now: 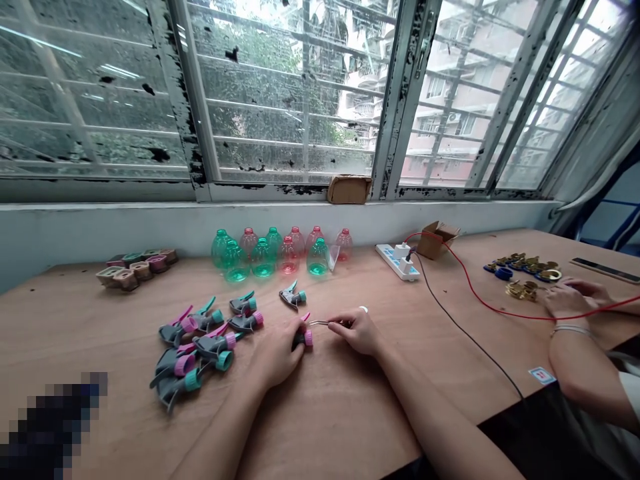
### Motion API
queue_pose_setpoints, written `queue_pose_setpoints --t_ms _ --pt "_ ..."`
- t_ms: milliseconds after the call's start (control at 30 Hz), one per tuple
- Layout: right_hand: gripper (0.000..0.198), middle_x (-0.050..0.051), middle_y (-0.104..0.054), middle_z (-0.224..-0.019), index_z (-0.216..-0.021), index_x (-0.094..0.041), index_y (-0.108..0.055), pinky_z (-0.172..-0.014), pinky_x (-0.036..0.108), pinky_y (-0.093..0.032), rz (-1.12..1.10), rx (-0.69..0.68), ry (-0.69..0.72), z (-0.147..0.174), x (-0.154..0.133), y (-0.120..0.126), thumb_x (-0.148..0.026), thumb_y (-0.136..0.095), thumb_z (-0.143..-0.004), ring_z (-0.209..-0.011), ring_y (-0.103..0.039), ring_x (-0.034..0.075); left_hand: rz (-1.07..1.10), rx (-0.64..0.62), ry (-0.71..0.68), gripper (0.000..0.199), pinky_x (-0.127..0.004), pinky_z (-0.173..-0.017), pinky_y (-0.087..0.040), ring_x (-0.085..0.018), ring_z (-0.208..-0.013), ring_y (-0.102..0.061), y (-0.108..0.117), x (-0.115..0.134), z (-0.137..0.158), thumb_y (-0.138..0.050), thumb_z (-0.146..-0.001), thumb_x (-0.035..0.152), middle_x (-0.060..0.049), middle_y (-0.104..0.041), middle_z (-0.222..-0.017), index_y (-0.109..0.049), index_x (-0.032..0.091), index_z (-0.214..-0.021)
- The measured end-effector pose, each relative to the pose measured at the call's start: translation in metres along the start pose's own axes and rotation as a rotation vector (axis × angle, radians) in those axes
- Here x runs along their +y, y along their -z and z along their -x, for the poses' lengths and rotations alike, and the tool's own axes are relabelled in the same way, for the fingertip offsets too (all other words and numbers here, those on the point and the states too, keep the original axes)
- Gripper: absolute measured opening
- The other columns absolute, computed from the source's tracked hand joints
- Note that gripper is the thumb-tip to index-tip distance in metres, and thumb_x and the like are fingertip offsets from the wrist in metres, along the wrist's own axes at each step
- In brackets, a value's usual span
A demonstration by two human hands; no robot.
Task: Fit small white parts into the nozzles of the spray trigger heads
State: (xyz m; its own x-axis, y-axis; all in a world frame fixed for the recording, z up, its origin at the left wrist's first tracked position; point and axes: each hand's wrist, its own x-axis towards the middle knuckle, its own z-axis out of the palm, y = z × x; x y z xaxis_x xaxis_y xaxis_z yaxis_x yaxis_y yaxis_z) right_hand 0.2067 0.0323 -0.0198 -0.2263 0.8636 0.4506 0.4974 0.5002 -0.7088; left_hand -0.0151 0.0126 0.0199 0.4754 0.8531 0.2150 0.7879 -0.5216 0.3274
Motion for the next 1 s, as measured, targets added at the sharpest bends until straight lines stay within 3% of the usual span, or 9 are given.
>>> queue_pose_setpoints --t_ms 200,333,467,633,767,1000 --pt "0.021 0.004 -0.073 -0.077 -0.086 -0.019 -0.075 -0.057 0.022 -0.043 0.052 -0.088 0.029 0.001 -0.002 0.001 -0.032 -0.06 -0.081 -0.062 -0.06 0.013 0.005 0.024 0.033 0.049 -0.029 -0.083 -0.042 -0.023 -0.105 -0.058 -0.007 -0.001 -0.001 -0.054 -0.075 0.014 -0.005 -0.06 -0.124 -0.053 0.025 -0.123" --pt "0.021 0.004 -0.072 -0.076 -0.086 -0.019 -0.075 -0.058 0.022 -0.042 0.075 -0.087 0.059 0.002 -0.005 0.0 -0.033 -0.059 -0.083 -0.064 -0.06 0.014 0.215 0.09 0.047 0.034 -0.026 -0.082 -0.043 -0.019 -0.095 -0.061 -0.008 0.001 -0.003 -0.052 -0.075 0.011 -0.004 -0.067 -0.108 -0.064 0.022 -0.105" --pt "0.024 0.003 -0.069 -0.07 -0.088 -0.022 -0.075 -0.055 0.022 -0.036 0.221 -0.052 0.088 0.003 -0.01 0.0 -0.036 -0.056 -0.086 -0.058 -0.056 0.012 0.28 0.101 0.057 0.026 -0.024 -0.072 -0.043 -0.017 -0.081 -0.062 -0.012 0.001 -0.003 -0.053 -0.077 0.014 -0.002 -0.07 -0.09 -0.065 0.021 -0.099" --pt "0.028 0.001 -0.069 -0.073 -0.083 -0.028 -0.075 -0.058 0.023 -0.029 0.507 -0.013 0.117 0.005 -0.02 0.005 -0.04 -0.051 -0.09 -0.062 -0.057 0.01 0.286 0.084 0.076 0.025 -0.025 -0.076 -0.043 -0.018 -0.088 -0.062 -0.014 0.002 -0.004 -0.053 -0.078 0.018 -0.001 -0.07 -0.094 -0.064 0.023 -0.1" --pt "0.032 0.0 -0.07 -0.079 -0.08 -0.028 -0.074 -0.06 0.025 -0.027 0.681 -0.089 0.109 0.006 -0.032 0.011 -0.041 -0.047 -0.092 -0.067 -0.059 0.012 0.3 0.085 0.052 0.029 -0.027 -0.083 -0.043 -0.02 -0.094 -0.061 -0.013 0.003 -0.004 -0.053 -0.076 0.015 -0.002 -0.07 -0.101 -0.064 0.022 -0.102" --pt "0.028 0.0 -0.069 -0.07 -0.072 -0.027 -0.074 -0.059 0.025 -0.028 0.697 -0.171 0.074 0.007 -0.044 0.015 -0.037 -0.052 -0.087 -0.064 -0.058 0.013 0.292 0.083 -0.006 0.029 -0.025 -0.083 -0.043 -0.018 -0.091 -0.062 -0.014 0.003 -0.006 -0.054 -0.077 0.012 -0.002 -0.07 -0.1 -0.066 0.022 -0.101"
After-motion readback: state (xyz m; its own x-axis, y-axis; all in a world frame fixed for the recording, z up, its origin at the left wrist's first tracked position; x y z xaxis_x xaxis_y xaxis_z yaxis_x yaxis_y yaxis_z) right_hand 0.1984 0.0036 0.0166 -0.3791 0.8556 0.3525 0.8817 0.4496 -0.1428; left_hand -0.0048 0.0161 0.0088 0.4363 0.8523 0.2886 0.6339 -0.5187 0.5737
